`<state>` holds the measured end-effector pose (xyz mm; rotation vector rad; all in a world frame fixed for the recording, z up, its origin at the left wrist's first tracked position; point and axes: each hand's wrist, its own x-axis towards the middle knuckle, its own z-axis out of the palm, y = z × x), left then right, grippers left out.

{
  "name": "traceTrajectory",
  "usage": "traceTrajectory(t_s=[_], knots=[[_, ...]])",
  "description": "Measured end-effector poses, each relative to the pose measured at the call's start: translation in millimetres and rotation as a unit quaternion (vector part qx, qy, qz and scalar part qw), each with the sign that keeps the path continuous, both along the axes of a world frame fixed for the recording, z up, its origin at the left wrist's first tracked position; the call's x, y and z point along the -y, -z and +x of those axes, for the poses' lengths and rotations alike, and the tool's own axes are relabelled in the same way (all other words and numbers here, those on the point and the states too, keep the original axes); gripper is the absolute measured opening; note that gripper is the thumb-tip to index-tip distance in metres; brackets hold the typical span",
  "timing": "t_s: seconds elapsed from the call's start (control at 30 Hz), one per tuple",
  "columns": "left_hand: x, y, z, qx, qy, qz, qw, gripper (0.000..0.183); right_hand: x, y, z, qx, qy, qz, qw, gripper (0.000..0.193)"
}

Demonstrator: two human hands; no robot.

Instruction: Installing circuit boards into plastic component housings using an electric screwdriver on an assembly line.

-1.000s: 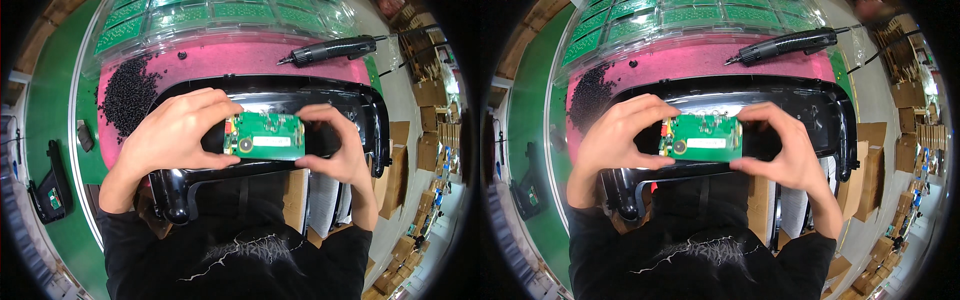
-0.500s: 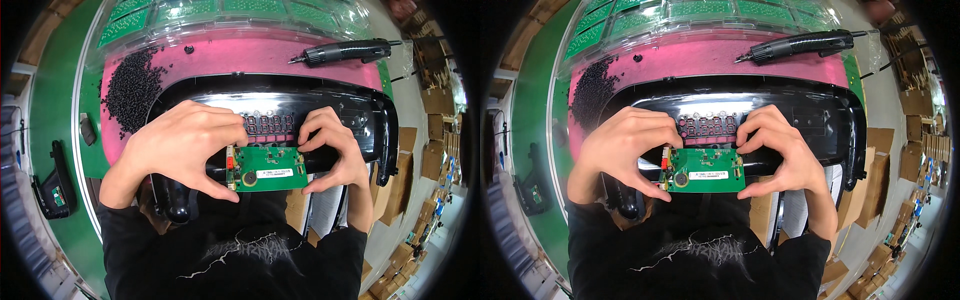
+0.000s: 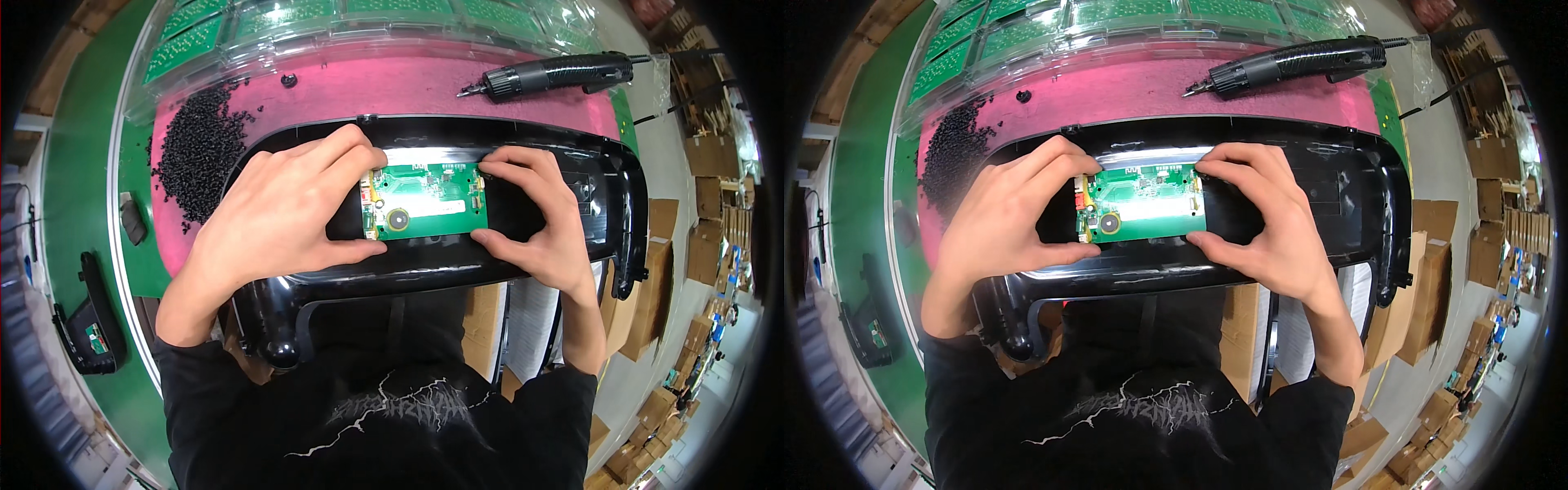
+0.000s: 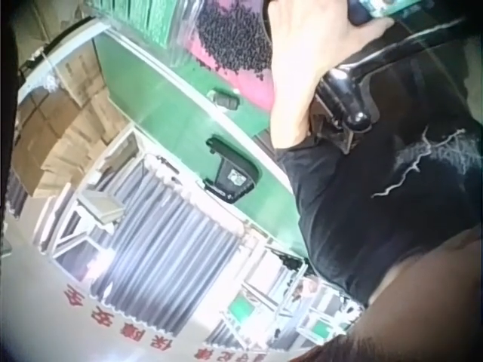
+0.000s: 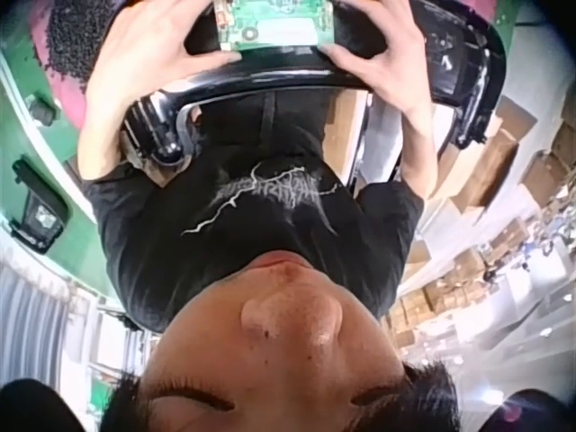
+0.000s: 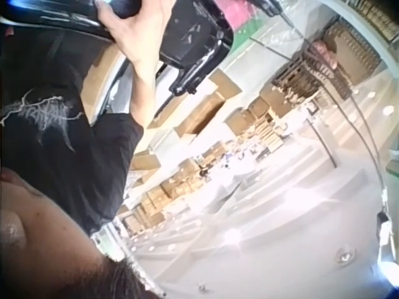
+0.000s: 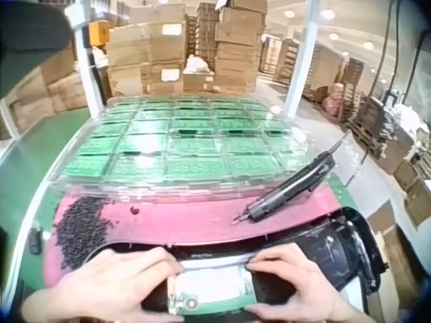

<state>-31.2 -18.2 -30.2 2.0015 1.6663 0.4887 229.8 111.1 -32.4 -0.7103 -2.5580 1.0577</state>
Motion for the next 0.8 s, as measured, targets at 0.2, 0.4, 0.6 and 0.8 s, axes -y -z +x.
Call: traceTrajectory(t_s=[0.2, 0.4, 0.6, 0.8], knots=[[-2, -6, 4, -0.011, -0.005, -0.023, 1.000, 0.064, -1, -4, 1, 0.014, -0.015, 0.013, 1.000, 0.057], [0, -5, 9, -0.008, -0.003, -0.008, 1.000, 0.064, 0, -8, 6, 0.028, -0.015, 0.018, 0.999, 0.057], [2, -3, 7, -0.013, 0.003, 0.017, 1.000, 0.064, 1, -8, 3, 0.037, -0.012, 0.020, 0.999, 0.057], [4, -6, 5, -0.002, 0.004, 0.023, 1.000, 0.065, 4, -12, 1, 0.059, -0.008, 0.023, 0.998, 0.058]])
